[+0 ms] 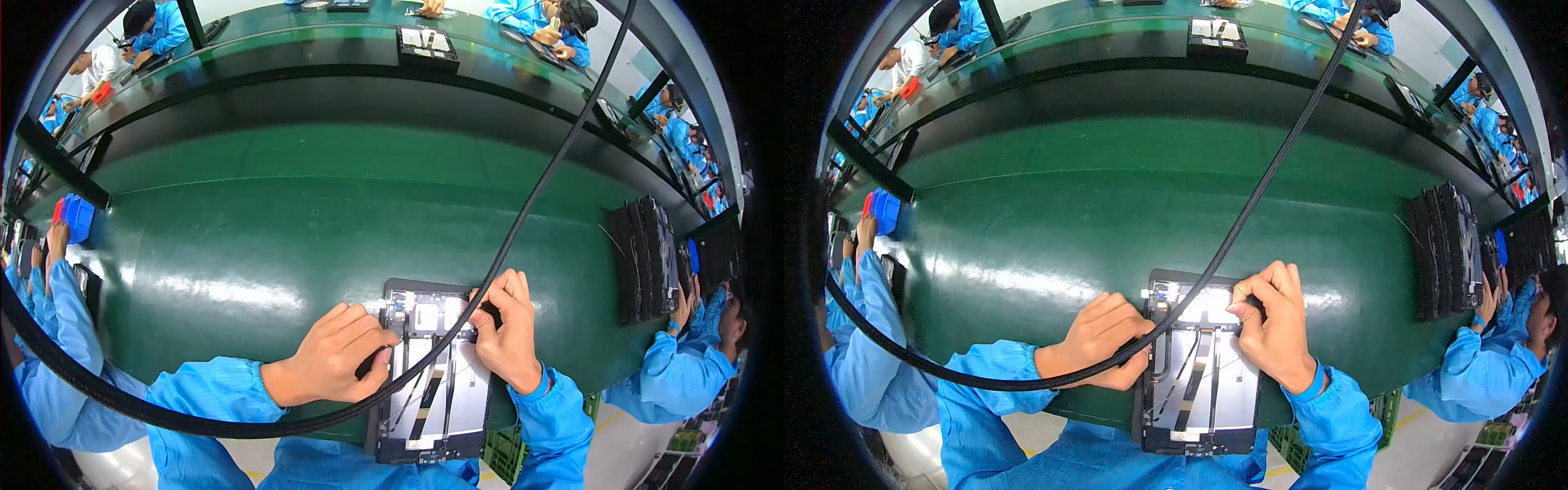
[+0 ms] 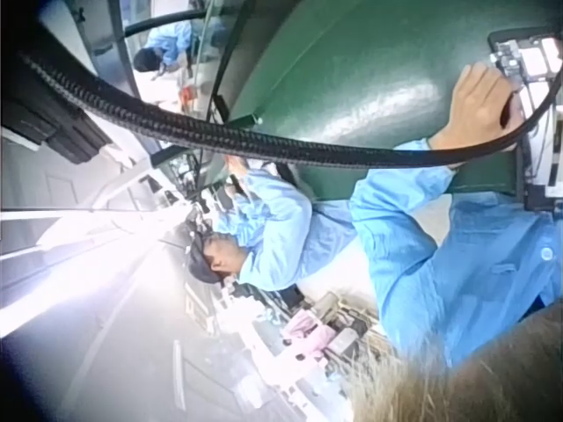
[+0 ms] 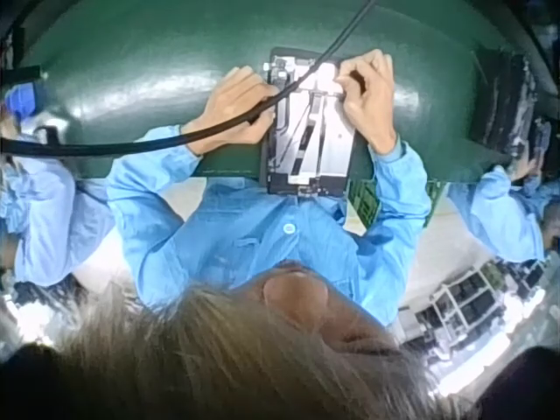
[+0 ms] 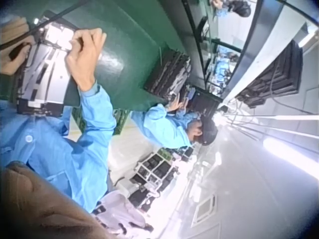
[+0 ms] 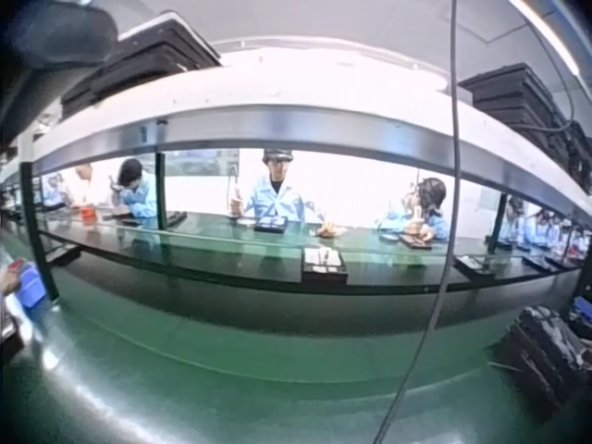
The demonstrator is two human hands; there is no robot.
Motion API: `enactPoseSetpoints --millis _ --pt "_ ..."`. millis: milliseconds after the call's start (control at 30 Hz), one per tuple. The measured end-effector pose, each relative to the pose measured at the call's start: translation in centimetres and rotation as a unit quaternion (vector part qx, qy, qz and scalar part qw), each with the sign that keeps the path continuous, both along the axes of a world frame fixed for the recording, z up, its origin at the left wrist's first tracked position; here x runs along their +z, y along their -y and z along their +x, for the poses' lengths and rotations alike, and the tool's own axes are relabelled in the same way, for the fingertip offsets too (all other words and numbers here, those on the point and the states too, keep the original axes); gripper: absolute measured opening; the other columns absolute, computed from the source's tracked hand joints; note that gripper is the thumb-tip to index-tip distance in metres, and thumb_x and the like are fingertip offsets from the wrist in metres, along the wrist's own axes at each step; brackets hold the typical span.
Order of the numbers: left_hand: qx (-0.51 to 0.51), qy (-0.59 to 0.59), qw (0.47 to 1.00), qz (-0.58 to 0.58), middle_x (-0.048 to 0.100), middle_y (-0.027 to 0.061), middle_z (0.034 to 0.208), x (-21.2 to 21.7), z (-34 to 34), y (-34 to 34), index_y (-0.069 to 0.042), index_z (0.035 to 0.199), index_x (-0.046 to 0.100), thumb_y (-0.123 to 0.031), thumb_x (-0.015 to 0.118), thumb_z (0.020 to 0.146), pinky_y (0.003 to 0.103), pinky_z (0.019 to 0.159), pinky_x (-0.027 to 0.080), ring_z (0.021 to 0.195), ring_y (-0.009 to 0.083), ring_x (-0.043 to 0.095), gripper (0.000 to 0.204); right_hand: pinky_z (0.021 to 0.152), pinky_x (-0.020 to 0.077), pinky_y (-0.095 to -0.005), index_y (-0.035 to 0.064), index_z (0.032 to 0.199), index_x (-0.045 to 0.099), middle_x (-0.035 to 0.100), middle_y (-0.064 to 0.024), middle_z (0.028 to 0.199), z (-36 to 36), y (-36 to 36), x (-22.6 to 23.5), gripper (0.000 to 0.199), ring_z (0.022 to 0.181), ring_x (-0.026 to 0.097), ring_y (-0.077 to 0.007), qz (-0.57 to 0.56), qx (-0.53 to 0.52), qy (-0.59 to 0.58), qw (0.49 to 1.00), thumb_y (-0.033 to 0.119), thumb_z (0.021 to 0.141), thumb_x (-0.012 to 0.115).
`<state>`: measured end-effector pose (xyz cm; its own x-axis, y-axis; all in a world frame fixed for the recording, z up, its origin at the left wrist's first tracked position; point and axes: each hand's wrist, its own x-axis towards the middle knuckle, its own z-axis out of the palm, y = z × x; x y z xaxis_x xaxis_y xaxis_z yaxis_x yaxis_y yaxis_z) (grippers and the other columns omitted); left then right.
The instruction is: The person assembles tablet components by hand, attaching internal components and a ribbon cable to a tablet frame, then securing a tablet back panel to complete the assembly.
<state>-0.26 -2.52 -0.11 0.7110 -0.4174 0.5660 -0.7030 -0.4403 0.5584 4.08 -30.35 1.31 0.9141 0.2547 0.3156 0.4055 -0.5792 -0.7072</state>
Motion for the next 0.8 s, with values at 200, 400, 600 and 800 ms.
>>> enactPoseSetpoints --millis 200,400,600,800 --pt "0.004 -0.004 1.000 -0.003 0.064 0.0079 0.086 0.3 -0.4 -0.7 -0.003 0.100 0.075 0.002 0.074 0.079 0.041 0.068 0.042 0.077 0.0285 0.058 0.022 0.081 0.0416 -0.0399 0.0056 0.089 0.073 0.054 -0.0085 0.089 0.4 0.0 0.6 0.014 0.091 0.050 -0.0289 -0.015 0.028 -0.004 0.999 0.002 0.080 0.083" --pt "-0.026 0.037 0.999 0.001 0.063 0.0067 0.087 -0.1 -0.7 -1.5 -0.004 0.098 0.076 -0.001 0.075 0.077 0.040 0.068 0.041 0.077 0.0276 0.057 0.021 0.105 0.0486 -0.0458 0.0086 0.108 0.080 0.068 -0.0137 0.122 0.3 0.1 2.8 0.031 0.121 0.058 -0.0360 -0.055 0.070 0.011 0.996 0.012 0.079 0.090" --pt "-0.228 0.116 0.967 0.009 0.066 0.0074 0.092 -0.2 -3.1 -3.0 -0.003 0.094 0.074 -0.007 0.073 0.083 0.039 0.068 0.046 0.079 0.0259 0.061 0.012 0.117 0.0403 -0.0572 0.0149 0.102 0.082 0.064 -0.0125 0.140 -2.2 -2.0 4.0 0.030 0.134 0.052 -0.0407 -0.052 0.352 -0.028 0.934 0.020 0.074 0.092" --pt "-0.274 0.173 0.946 0.029 0.066 0.0090 0.089 -0.4 -3.5 -3.2 0.000 0.093 0.074 -0.018 0.077 0.088 0.038 0.067 0.050 0.079 0.0250 0.062 0.019 0.121 0.0398 -0.0674 0.0120 0.099 0.081 0.068 -0.0097 0.141 -4.1 -3.7 2.9 0.022 0.141 0.054 -0.0427 -0.100 0.385 -0.010 0.917 0.014 0.079 0.089"
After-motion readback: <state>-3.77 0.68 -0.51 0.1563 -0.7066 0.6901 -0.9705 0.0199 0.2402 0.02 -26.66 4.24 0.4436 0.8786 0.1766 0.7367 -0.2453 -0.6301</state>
